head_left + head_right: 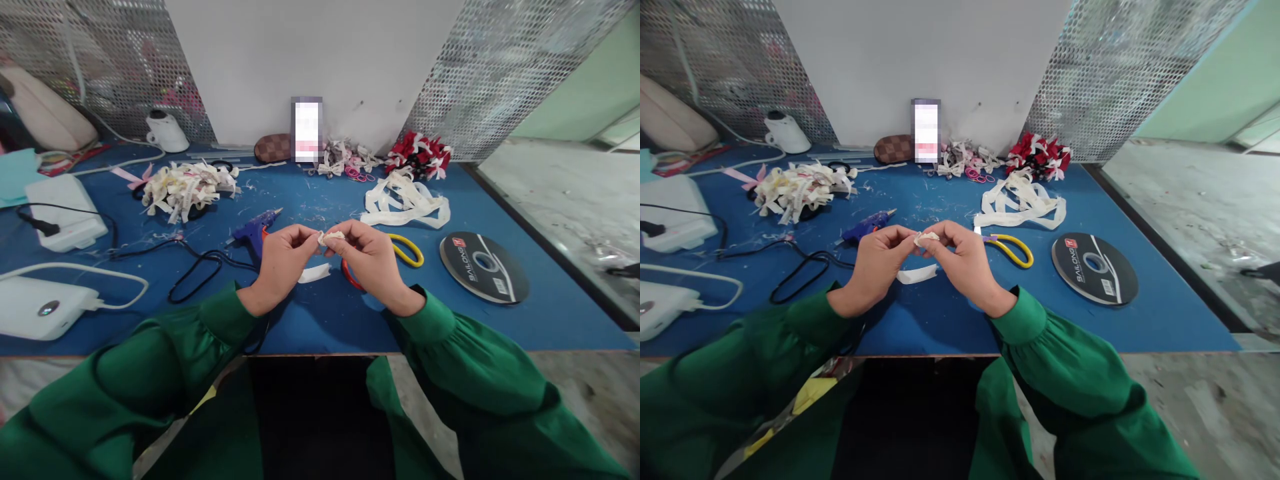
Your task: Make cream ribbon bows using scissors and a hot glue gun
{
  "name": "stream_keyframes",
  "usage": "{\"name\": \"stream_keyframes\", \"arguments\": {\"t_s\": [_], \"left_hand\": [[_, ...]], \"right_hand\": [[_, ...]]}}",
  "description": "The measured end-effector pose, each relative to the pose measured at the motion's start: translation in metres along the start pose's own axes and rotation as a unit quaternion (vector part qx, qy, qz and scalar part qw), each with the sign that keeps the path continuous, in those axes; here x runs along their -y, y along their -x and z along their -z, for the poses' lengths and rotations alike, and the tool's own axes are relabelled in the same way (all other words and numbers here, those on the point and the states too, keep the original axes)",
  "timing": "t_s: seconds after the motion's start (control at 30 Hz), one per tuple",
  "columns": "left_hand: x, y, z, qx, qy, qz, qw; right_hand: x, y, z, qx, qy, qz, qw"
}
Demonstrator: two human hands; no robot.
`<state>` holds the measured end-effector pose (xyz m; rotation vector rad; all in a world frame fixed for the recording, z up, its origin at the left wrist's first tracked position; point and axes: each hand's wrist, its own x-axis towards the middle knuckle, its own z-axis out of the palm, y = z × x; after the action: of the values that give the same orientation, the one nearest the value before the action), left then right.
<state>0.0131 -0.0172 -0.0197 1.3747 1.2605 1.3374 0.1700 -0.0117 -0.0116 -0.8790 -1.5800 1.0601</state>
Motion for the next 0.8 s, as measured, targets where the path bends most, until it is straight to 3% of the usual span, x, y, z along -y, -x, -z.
{"name": "stream_keyframes", "arguments": {"t_s": [0.17,0.37,0.57,0.7,0.8], "left_hand": [[-0.0039,0.0021,-0.0020,0.002,0.022,0.024,0.999],[-0.0064,0.0044,-0.0032,0.044,0.046,0.024,0.998],[-0.0032,0.0060,-0.0019,0.050,-0.007,-0.048,0.998],[0.0010,0.0080,0.0001,0.036,-0.088,-0.113,0.989],[0.0024,0.0080,0.0007,0.039,-0.109,-0.122,0.986]], "right_hand": [[-0.0043,0.0003,-0.0014,-0.065,0.062,0.029,0.996],[-0.0060,-0.0013,0.0002,-0.082,0.090,0.054,0.991],[-0.0079,-0.0016,0.0011,-0.100,0.118,0.061,0.986],[-0.0072,-0.0025,0.0025,-0.075,0.118,0.032,0.990],[-0.0059,-0.0029,0.0026,-0.056,0.113,0.014,0.992]]}}
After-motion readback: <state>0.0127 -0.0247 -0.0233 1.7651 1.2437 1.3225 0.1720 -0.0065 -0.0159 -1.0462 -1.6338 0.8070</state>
